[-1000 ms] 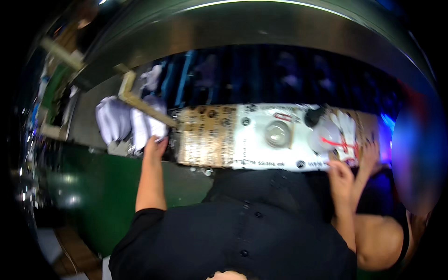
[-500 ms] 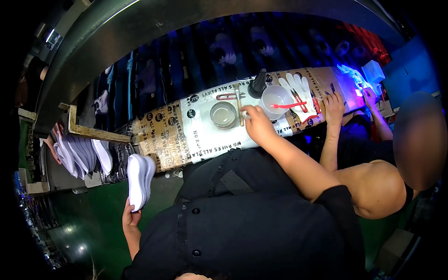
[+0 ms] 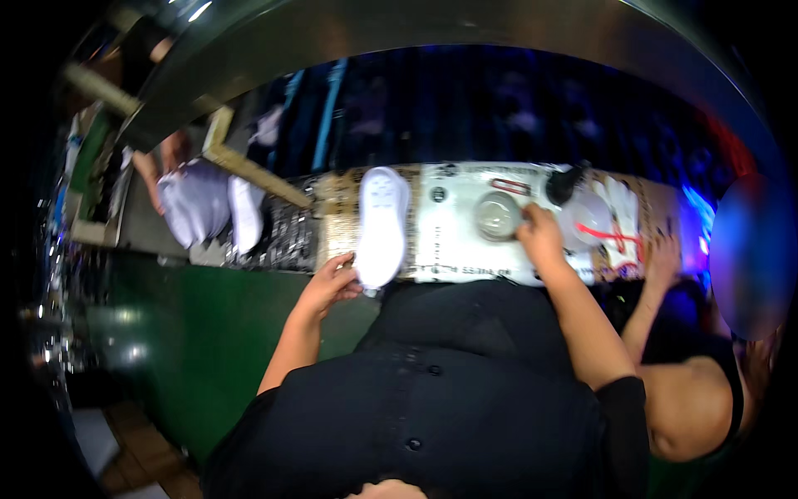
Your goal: The person applies adhesive to the inner surface of white shoe outsoles using a small brush, handling them one by one from a stack and placing them onto a conveyor belt.
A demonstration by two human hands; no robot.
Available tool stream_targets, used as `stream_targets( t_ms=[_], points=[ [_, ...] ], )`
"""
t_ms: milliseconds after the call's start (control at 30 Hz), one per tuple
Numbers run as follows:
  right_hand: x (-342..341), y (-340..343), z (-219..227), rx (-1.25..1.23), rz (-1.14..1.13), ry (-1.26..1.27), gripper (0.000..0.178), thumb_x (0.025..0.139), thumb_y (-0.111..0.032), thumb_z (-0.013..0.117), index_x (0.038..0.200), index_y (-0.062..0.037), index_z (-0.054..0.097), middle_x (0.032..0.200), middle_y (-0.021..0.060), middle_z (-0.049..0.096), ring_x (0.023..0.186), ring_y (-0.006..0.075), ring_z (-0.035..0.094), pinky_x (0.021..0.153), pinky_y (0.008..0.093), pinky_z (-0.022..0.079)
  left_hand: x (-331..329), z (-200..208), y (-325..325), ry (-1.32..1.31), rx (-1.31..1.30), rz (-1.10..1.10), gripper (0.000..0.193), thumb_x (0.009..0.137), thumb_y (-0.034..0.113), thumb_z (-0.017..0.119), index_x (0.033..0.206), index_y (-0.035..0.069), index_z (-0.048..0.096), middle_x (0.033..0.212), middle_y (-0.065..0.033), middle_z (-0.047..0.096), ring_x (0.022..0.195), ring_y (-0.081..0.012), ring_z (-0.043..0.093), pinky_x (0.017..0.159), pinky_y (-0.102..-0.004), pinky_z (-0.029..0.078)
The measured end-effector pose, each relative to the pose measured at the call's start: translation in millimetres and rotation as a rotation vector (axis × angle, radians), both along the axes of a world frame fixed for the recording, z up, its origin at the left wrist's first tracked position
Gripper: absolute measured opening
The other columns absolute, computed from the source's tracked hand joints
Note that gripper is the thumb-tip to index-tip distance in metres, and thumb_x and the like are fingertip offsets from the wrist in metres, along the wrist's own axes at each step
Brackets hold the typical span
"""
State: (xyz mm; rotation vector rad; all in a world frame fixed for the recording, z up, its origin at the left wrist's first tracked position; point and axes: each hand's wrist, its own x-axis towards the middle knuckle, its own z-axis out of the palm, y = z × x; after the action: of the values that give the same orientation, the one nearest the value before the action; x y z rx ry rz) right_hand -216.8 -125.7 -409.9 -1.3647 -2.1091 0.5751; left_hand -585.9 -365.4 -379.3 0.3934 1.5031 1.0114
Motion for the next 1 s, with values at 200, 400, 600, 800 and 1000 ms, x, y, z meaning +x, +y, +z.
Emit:
stream_targets(
  t_ms=[200,400,600,800,1000],
  points=[
    [-8.1,-21.5,51.4,-0.042,-0.018,0.184,0.018,0.076,-0.002,0.052,0.091,-0.0025,0.062,0.077,0.0104,0.052,0.065,0.0234,0.05,0.063,0.0329,0.042,-95.6,-11.5,-28.1,0.325,0.172,1.15,0.045,0.089,0.026,0.067,0.122,0.004,0.045,0.076,0.0007,0.045,0.059,-0.0074,0.041,0.046,-0.0232,0.04],
    [-3.7,-39.4,111.7,0.154,0.178,0.19,0.022,0.075,0.006,0.049,0.093,-0.0013,0.06,0.084,0.0137,0.06,0.071,0.0255,0.057,0.066,0.0335,0.045,-238.9,-48.3,-44.0,0.047,0.167,1.147,0.065,0.081,0.023,0.073,0.135,0.004,0.041,0.111,-0.0161,0.057,0.096,-0.0318,0.059,0.081,-0.0378,0.054],
    [-0.2,-55.3,150.4,0.405,0.386,0.049,0.021,0.072,0.003,0.067,0.09,-0.0047,0.058,0.081,0.0112,0.06,0.072,0.0314,0.056,0.067,0.0374,0.046,-246.1,-60.0,-44.7,-0.073,0.201,1.02,0.04,0.08,-0.001,0.053,0.12,-0.005,0.05,0.119,-0.0192,0.056,0.108,-0.0316,0.058,0.085,-0.0393,0.055],
    [-0.3,-60.8,139.7,-0.002,0.236,0.475,0.034,0.098,-0.024,0.042,0.114,-0.0001,0.06,0.091,0.009,0.063,0.085,0.0169,0.055,0.08,0.0306,0.043,-150.5,-42.3,-147.4,-0.078,0.329,0.563,0.065,0.072,0.0,0.051,0.136,-0.004,0.043,0.128,-0.0148,0.056,0.115,-0.0245,0.057,0.101,-0.0328,0.045],
    [12.8,-48.3,121.3,-0.459,0.053,0.885,0.032,0.101,-0.025,0.045,0.105,0.0006,0.064,0.093,0.0077,0.065,0.084,0.0127,0.056,0.081,0.0276,0.044,-68.5,-10.7,-136.1,-0.187,0.252,0.487,0.067,0.072,0.0,0.055,0.138,-0.002,0.041,0.127,-0.0125,0.057,0.113,-0.0225,0.058,0.097,-0.0327,0.048]
  ],
)
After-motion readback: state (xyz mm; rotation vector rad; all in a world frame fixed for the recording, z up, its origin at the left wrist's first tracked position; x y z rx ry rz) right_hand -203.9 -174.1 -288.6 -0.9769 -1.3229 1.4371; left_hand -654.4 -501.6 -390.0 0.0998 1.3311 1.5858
